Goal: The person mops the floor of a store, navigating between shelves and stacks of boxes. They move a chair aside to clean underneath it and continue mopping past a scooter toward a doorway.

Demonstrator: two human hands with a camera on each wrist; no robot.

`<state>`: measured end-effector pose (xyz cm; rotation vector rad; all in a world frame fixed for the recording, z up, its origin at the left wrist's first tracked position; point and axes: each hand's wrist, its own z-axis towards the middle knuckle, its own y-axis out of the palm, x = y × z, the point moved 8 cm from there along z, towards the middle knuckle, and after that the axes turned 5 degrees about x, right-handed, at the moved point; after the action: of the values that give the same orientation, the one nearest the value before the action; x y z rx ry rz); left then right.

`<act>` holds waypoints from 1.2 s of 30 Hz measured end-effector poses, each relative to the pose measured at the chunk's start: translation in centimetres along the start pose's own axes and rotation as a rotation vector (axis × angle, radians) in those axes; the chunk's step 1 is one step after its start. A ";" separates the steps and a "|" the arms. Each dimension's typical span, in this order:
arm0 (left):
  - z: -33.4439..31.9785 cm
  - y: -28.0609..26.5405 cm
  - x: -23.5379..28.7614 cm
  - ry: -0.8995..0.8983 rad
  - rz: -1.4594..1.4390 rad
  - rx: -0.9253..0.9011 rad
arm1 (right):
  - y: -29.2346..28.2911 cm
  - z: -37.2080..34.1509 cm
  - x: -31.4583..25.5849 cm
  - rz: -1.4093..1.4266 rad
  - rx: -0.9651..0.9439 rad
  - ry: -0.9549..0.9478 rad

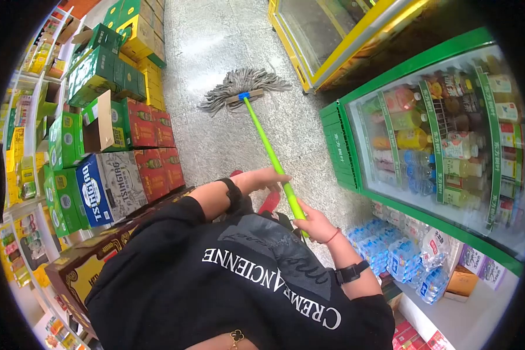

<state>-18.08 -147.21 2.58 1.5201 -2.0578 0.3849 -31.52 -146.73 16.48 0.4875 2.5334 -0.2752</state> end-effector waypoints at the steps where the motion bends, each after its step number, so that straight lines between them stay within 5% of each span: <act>1: -0.5 -1.4 0.2 0.022 -0.030 0.050 | 0.4 1.0 -1.2 0.003 0.004 0.001; 4: 4.4 -6.4 -3.2 0.116 -0.246 0.209 | 2.0 4.8 -4.6 -0.044 0.029 -0.037; 9: 2.4 -16.0 -4.4 0.076 -0.245 0.482 | 4.8 12.0 -11.9 0.034 0.056 -0.194; 16: -0.5 -20.9 -4.4 0.106 0.045 0.649 | 7.1 15.0 -13.1 -0.054 0.127 -0.194; 20: -1.3 -17.9 -5.2 0.124 0.057 0.675 | 7.9 12.5 -10.4 -0.079 0.107 -0.241; 28: 3.8 -5.8 -9.8 0.091 0.052 0.505 | 7.3 3.3 -0.9 -0.147 -0.016 -0.015; 34: 4.5 5.7 -10.6 -0.019 -0.053 0.363 | 5.7 -2.4 11.7 -0.062 -0.020 -0.171; 35: 4.6 7.7 -10.8 -0.043 -0.041 0.328 | 5.3 -3.5 12.8 -0.066 0.046 -0.428; 36: 4.0 9.4 -10.7 -0.068 -0.027 0.292 | 5.0 -4.9 14.1 -0.061 0.050 -0.423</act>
<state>-25.73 -137.85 -6.03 1.7492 -2.1005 0.6553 -42.99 -136.76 12.45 0.3299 2.1343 -0.4172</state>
